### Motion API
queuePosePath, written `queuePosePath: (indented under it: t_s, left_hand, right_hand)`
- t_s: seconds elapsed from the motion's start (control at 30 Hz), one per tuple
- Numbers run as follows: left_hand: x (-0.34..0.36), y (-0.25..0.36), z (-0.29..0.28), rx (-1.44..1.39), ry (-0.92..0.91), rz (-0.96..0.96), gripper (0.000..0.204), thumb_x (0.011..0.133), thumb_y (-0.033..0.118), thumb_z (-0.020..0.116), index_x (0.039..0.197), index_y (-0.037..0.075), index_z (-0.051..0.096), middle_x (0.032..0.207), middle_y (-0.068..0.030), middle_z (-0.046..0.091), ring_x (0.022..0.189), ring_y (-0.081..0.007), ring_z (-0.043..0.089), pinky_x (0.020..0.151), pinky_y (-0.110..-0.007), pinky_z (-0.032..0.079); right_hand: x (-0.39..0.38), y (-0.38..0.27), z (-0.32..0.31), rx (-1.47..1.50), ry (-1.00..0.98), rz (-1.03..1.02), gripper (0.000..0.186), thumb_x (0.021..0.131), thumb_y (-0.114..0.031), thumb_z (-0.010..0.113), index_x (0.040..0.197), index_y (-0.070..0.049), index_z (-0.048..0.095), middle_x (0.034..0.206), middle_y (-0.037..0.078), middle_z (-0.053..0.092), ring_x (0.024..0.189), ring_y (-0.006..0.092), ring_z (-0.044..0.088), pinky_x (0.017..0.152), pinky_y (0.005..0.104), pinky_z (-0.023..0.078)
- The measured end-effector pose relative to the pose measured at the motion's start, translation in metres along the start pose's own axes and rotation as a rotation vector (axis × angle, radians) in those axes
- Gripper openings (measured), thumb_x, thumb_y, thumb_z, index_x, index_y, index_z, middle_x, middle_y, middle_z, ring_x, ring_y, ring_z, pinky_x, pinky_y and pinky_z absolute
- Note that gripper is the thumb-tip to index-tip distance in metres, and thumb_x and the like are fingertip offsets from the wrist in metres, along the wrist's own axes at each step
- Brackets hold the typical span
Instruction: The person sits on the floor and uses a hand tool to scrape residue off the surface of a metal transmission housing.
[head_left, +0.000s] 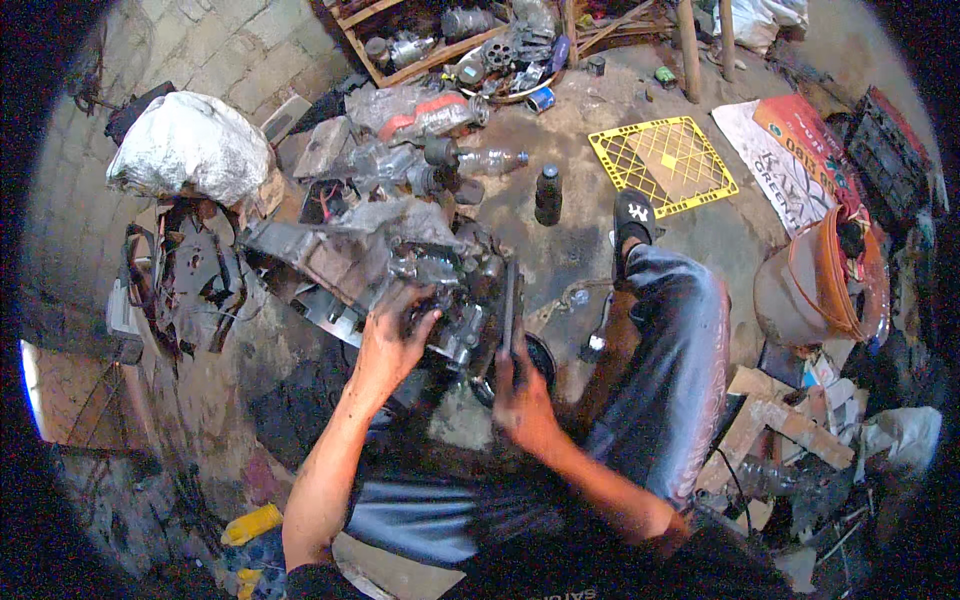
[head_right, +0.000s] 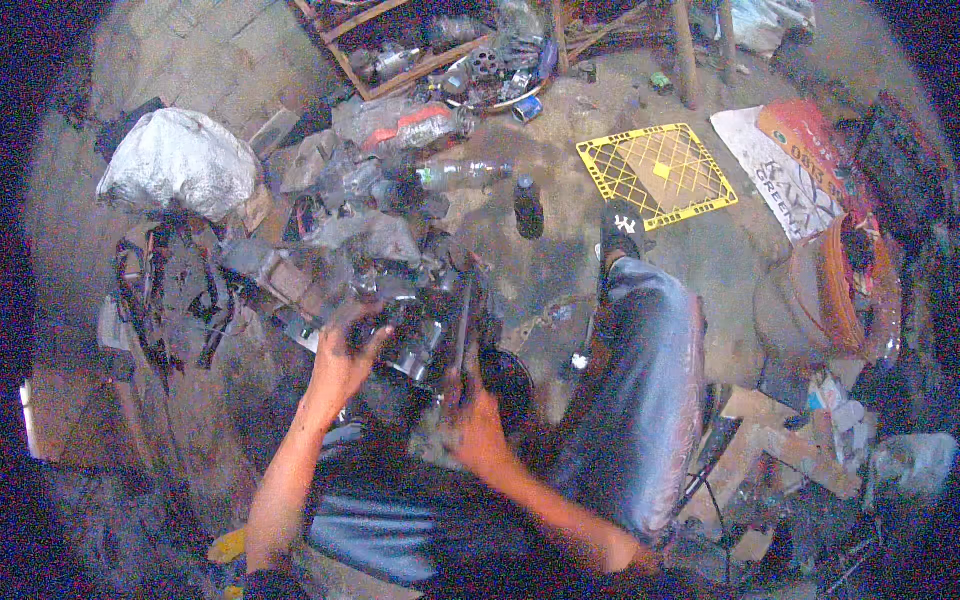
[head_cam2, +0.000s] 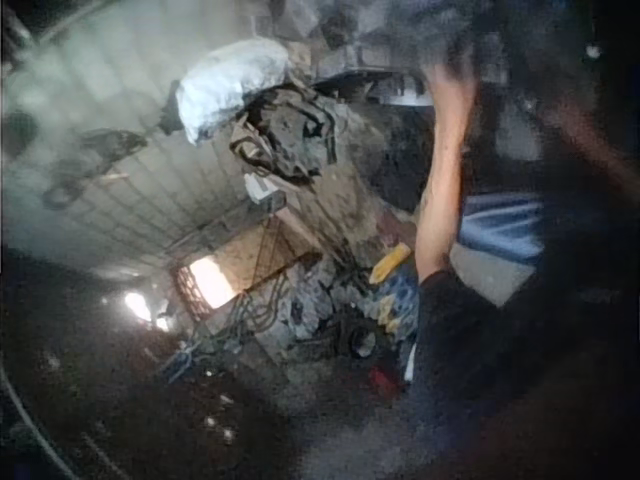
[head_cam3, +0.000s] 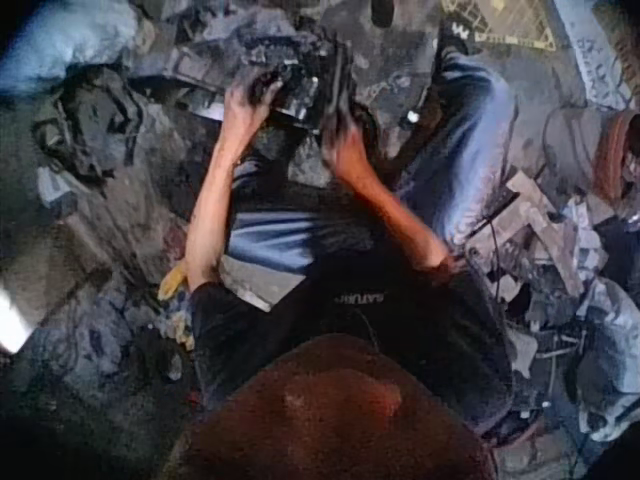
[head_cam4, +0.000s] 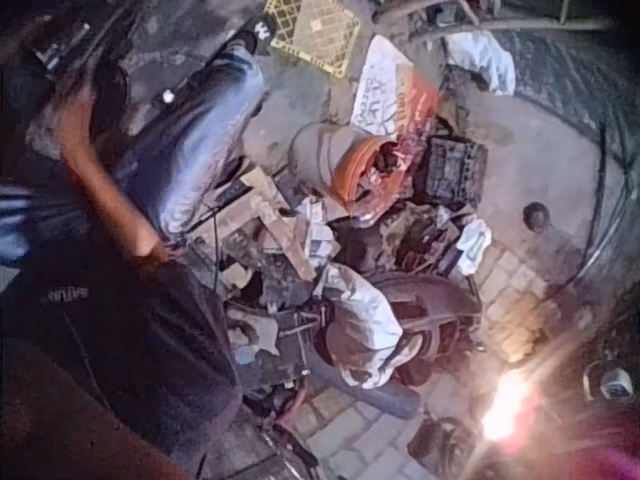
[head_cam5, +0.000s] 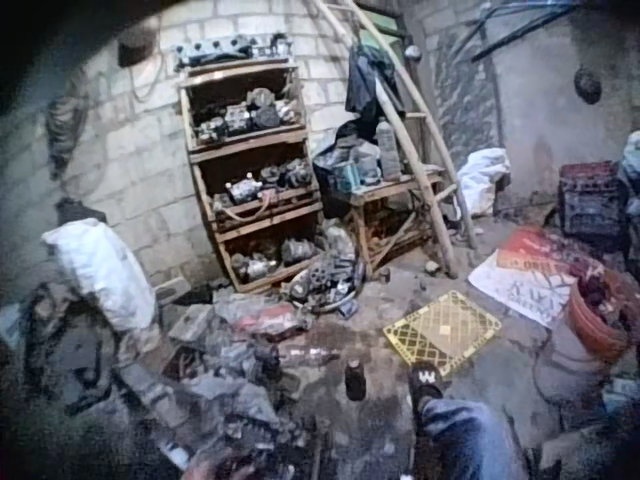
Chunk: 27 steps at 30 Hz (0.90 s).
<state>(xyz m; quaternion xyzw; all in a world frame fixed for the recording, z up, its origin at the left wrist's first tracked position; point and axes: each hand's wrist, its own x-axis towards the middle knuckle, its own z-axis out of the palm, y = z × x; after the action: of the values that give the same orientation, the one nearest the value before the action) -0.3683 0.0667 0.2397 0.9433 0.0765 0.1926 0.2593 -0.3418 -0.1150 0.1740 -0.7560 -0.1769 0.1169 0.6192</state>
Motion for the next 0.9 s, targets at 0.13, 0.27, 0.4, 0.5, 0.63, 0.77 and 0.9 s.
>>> queuePosePath:
  t_s: [0.13, 0.27, 0.4, 0.5, 0.63, 0.77, 0.9]
  left_hand:
    - [0.003, 0.001, -0.006, -0.033, -0.073, -0.161, 0.027, 0.078, 0.010, 0.071, 0.102, 0.001, 0.063, 0.098, -0.0140, 0.066, 0.092, -0.0268, 0.063, 0.082, -0.036, 0.048]
    - [0.002, -0.004, 0.004, -0.079, -0.053, -0.140, 0.028, 0.077, 0.009, 0.070, 0.103, 0.002, 0.063, 0.101, -0.0149, 0.064, 0.091, -0.0309, 0.062, 0.081, -0.037, 0.048]
    - [0.001, -0.004, -0.003, -0.081, -0.034, -0.101, 0.028, 0.077, 0.009, 0.071, 0.104, 0.003, 0.063, 0.101, -0.0145, 0.065, 0.092, -0.0305, 0.063, 0.081, -0.036, 0.049]
    - [0.006, 0.006, -0.008, -0.117, -0.084, -0.197, 0.028, 0.077, 0.010, 0.071, 0.103, 0.003, 0.063, 0.099, -0.0144, 0.065, 0.092, -0.0288, 0.064, 0.079, -0.036, 0.050]
    - [-0.005, -0.010, -0.005, -0.070, -0.007, -0.114, 0.030, 0.078, 0.019, 0.073, 0.104, 0.006, 0.066, 0.103, -0.0126, 0.065, 0.092, -0.0243, 0.064, 0.081, -0.035, 0.050]
    - [-0.003, -0.015, 0.000, -0.104, -0.046, -0.132, 0.028, 0.079, 0.015, 0.071, 0.104, 0.004, 0.066, 0.086, -0.0119, 0.068, 0.074, -0.0231, 0.066, 0.074, -0.034, 0.051]
    - [-0.007, -0.017, -0.004, -0.095, -0.059, -0.137, 0.027, 0.077, 0.011, 0.071, 0.103, 0.003, 0.065, 0.092, -0.0139, 0.066, 0.083, -0.0268, 0.065, 0.076, -0.034, 0.051]
  right_hand:
    - [0.035, 0.035, 0.005, -0.015, -0.097, 0.178, 0.052, 0.096, -0.018, 0.043, 0.141, 0.001, 0.026, 0.084, 0.031, 0.061, 0.055, 0.0395, 0.057, 0.058, 0.0443, 0.049]
    - [0.030, 0.049, 0.005, -0.276, -0.005, -0.298, 0.040, 0.096, -0.016, 0.040, 0.129, 0.008, 0.041, 0.108, 0.030, 0.056, 0.094, 0.0434, 0.056, 0.088, 0.0419, 0.045]
    - [0.018, -0.004, -0.016, 0.067, -0.083, 0.157, 0.040, 0.097, -0.019, 0.042, 0.127, 0.007, 0.043, 0.109, 0.029, 0.058, 0.103, 0.0369, 0.057, 0.088, 0.0393, 0.045]
    - [0.054, 0.048, -0.007, -0.124, -0.122, 0.096, 0.045, 0.097, -0.019, 0.043, 0.136, 0.002, 0.033, 0.095, 0.023, 0.061, 0.082, 0.0324, 0.059, 0.071, 0.0401, 0.048]
    - [0.018, 0.023, -0.005, -0.096, -0.089, 0.043, 0.052, 0.098, -0.022, 0.040, 0.144, -0.004, 0.023, 0.085, 0.025, 0.062, 0.069, 0.0330, 0.062, 0.065, 0.0447, 0.048]
    - [0.022, 0.054, -0.006, -0.263, -0.083, -0.050, 0.048, 0.098, -0.018, 0.039, 0.141, 0.000, 0.027, 0.099, 0.028, 0.060, 0.082, 0.0381, 0.061, 0.072, 0.0459, 0.048]
    - [0.028, 0.029, -0.002, -0.232, -0.129, 0.061, 0.043, 0.097, -0.012, 0.040, 0.137, 0.004, 0.034, 0.120, 0.029, 0.053, 0.105, 0.0399, 0.057, 0.083, 0.0446, 0.046]
